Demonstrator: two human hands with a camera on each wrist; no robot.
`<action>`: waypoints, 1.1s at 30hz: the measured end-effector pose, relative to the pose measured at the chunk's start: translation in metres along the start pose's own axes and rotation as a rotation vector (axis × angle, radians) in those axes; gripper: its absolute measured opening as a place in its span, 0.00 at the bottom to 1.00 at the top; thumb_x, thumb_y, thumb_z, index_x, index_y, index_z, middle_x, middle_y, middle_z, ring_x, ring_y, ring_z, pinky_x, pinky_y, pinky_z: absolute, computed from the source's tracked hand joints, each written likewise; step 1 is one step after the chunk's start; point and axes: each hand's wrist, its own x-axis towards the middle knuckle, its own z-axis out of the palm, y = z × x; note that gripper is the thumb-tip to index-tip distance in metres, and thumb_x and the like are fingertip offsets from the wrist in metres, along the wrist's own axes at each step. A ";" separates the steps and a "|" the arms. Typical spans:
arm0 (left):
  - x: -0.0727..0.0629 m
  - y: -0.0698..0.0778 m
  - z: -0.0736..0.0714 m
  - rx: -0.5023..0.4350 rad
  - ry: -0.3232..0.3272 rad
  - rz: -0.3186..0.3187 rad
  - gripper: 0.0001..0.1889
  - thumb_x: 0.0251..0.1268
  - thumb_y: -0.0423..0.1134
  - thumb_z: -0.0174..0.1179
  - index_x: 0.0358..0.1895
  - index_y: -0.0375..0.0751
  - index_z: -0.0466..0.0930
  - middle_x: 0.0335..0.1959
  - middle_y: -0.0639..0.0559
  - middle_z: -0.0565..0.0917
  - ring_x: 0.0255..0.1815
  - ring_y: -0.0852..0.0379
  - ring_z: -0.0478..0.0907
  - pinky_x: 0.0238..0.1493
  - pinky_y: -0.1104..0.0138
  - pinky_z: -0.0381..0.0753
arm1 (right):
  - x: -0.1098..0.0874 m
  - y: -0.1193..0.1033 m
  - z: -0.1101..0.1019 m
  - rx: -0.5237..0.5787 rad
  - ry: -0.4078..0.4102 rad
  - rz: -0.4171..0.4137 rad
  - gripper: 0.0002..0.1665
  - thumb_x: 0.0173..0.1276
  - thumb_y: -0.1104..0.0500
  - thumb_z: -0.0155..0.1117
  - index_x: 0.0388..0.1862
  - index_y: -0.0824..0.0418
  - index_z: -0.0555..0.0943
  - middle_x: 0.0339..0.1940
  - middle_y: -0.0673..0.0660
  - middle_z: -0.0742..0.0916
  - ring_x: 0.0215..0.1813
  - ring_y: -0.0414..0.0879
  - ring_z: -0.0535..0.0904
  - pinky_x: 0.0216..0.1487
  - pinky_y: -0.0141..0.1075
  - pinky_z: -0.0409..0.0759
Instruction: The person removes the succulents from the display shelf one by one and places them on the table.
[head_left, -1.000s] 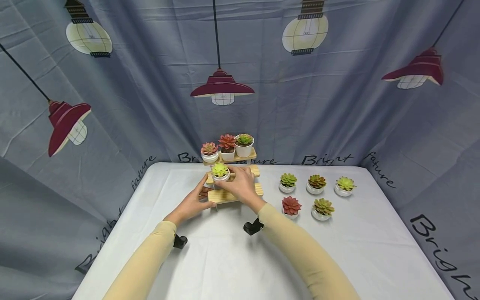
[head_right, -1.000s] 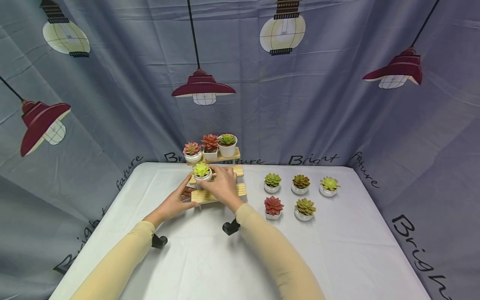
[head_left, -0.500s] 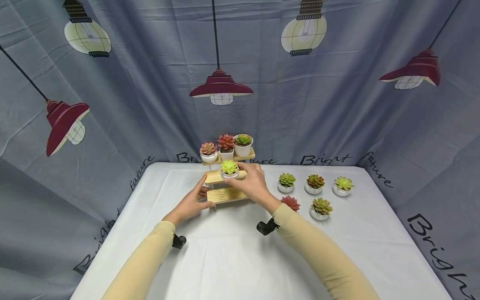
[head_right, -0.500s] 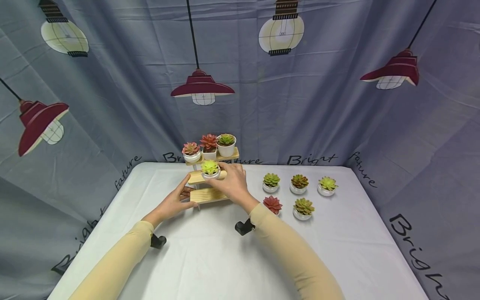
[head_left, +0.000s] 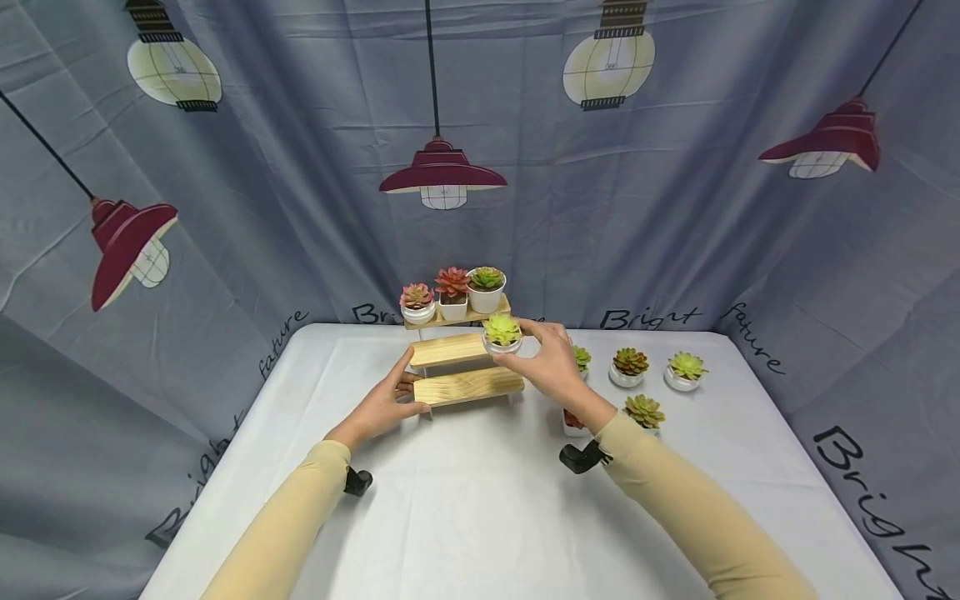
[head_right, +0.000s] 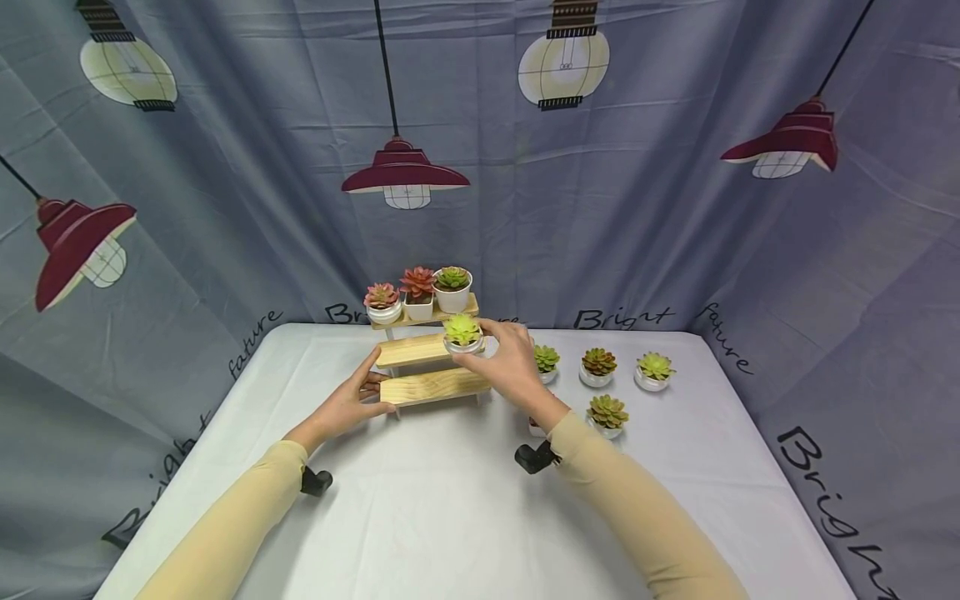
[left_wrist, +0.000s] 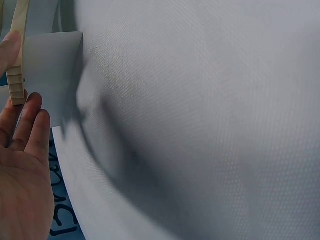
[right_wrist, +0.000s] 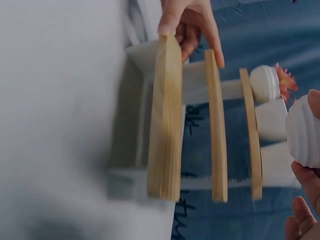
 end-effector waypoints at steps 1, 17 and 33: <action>0.000 0.000 0.000 0.000 0.000 -0.001 0.60 0.63 0.41 0.75 0.83 0.72 0.34 0.66 0.44 0.72 0.66 0.44 0.73 0.74 0.53 0.69 | -0.001 0.003 -0.004 -0.009 -0.001 -0.002 0.47 0.59 0.38 0.78 0.74 0.52 0.74 0.64 0.54 0.79 0.72 0.54 0.63 0.67 0.62 0.67; 0.000 -0.001 0.001 -0.009 0.000 0.001 0.60 0.63 0.41 0.75 0.83 0.72 0.34 0.65 0.45 0.72 0.66 0.44 0.72 0.74 0.51 0.69 | -0.033 0.045 -0.054 -0.078 0.015 0.083 0.54 0.58 0.33 0.77 0.78 0.55 0.70 0.68 0.61 0.74 0.72 0.59 0.63 0.67 0.65 0.69; -0.002 -0.001 0.000 -0.013 0.003 0.013 0.60 0.63 0.41 0.74 0.84 0.70 0.35 0.66 0.43 0.72 0.68 0.43 0.71 0.74 0.50 0.68 | -0.077 0.083 -0.107 -0.103 0.031 0.171 0.56 0.64 0.34 0.72 0.81 0.60 0.63 0.74 0.68 0.69 0.73 0.68 0.59 0.62 0.69 0.70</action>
